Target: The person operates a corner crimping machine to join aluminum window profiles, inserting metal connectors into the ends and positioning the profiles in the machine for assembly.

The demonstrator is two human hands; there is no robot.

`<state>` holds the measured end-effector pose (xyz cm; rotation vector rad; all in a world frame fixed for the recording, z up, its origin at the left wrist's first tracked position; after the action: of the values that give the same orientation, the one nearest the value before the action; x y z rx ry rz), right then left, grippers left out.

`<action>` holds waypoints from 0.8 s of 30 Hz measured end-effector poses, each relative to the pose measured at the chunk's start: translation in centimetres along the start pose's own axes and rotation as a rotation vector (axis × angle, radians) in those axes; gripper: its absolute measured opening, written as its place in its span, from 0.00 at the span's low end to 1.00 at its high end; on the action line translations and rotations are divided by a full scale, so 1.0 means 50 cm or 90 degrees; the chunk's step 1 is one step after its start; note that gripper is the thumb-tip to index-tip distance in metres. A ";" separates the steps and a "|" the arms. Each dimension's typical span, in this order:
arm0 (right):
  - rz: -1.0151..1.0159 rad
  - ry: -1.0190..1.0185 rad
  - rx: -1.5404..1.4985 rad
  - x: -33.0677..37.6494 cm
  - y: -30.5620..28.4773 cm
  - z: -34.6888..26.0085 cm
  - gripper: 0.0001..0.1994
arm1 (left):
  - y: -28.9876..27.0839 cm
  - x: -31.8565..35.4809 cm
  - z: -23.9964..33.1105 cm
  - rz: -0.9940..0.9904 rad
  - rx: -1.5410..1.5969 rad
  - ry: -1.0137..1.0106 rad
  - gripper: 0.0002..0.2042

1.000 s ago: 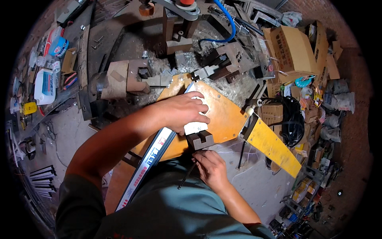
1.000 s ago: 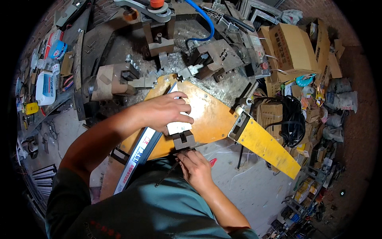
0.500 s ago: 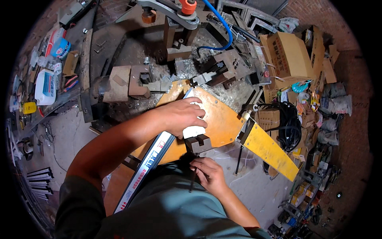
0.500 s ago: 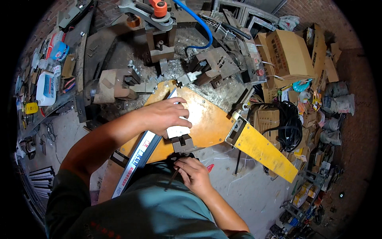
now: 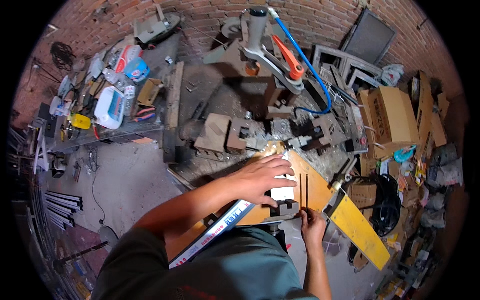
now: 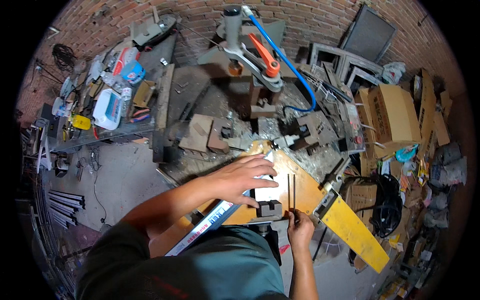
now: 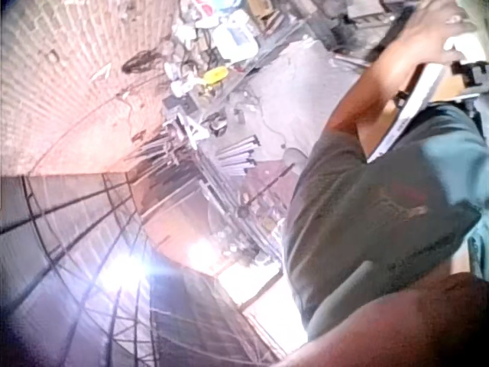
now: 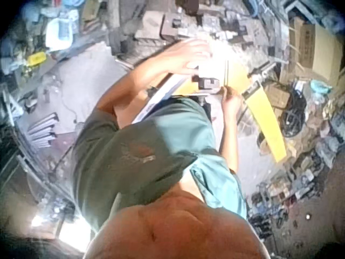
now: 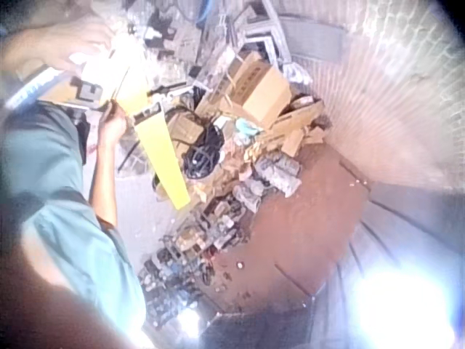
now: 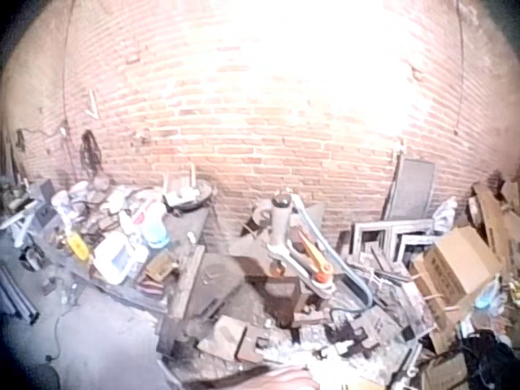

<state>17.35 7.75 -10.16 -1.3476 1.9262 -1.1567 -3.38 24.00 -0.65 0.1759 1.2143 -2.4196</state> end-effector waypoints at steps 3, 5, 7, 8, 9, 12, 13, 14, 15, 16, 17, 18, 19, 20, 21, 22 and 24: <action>0.032 -0.029 0.024 -0.032 0.009 -0.009 0.09 | -0.126 0.087 -0.039 0.217 -0.090 -0.100 0.19; 0.063 -0.045 0.003 -0.043 0.006 -0.012 0.09 | -0.220 0.154 -0.120 0.326 -0.170 -0.202 0.12; 0.090 -0.085 -0.006 -0.050 -0.002 -0.035 0.08 | -0.301 0.235 -0.238 0.381 -0.245 -0.329 0.10; 0.102 -0.109 -0.011 -0.056 -0.005 -0.049 0.08 | -0.335 0.278 -0.295 0.394 -0.291 -0.390 0.10; 0.112 -0.094 -0.023 -0.053 -0.022 -0.059 0.08 | -0.358 0.296 -0.348 0.377 -0.313 -0.440 0.12; 0.155 -0.109 -0.010 -0.040 -0.041 -0.048 0.08 | -0.398 0.327 -0.465 0.315 -0.360 -0.541 0.17; 0.158 -0.107 -0.026 -0.037 -0.044 -0.053 0.07 | -0.403 0.341 -0.502 0.293 -0.389 -0.556 0.18; 0.169 -0.115 -0.029 -0.031 -0.050 -0.049 0.07 | -0.404 0.342 -0.532 0.269 -0.411 -0.566 0.18; 0.178 -0.119 -0.030 -0.021 -0.057 -0.040 0.07 | -0.397 0.330 -0.552 0.238 -0.389 -0.561 0.18; 0.187 -0.124 -0.032 -0.021 -0.062 -0.036 0.07 | -0.398 0.325 -0.574 0.222 -0.383 -0.564 0.17; 0.184 -0.105 -0.044 -0.015 -0.077 -0.049 0.06 | -0.396 0.325 -0.597 0.204 -0.377 -0.569 0.16; 0.179 -0.088 -0.042 -0.008 -0.091 -0.054 0.06 | -0.392 0.323 -0.608 0.180 -0.369 -0.574 0.15; 0.174 -0.072 -0.042 -0.003 -0.102 -0.057 0.06 | -0.399 0.332 -0.610 0.230 -0.320 -0.568 0.13; 0.169 -0.052 -0.042 0.002 -0.106 -0.055 0.05 | -0.406 0.335 -0.600 0.276 -0.269 -0.559 0.12; 0.158 -0.004 -0.080 0.006 -0.103 -0.036 0.04 | -0.411 0.337 -0.589 0.322 -0.220 -0.551 0.10; 0.170 -0.016 -0.105 0.008 -0.109 -0.041 0.04 | -0.405 0.350 -0.588 0.397 -0.041 -0.572 0.09; 0.193 -0.028 -0.158 0.015 -0.125 -0.060 0.03 | -0.378 0.346 -0.538 0.518 0.324 -0.594 0.08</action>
<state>17.75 7.20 -3.23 -1.1343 2.2036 -0.7569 -29.08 49.73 -8.30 -0.2521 0.0479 -1.6538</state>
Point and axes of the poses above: each hand's wrist, its own x-axis away from the middle knuckle, its own y-axis out of the palm, z = x × y, the point moved 8 cm from there along -x, towards the middle knuckle
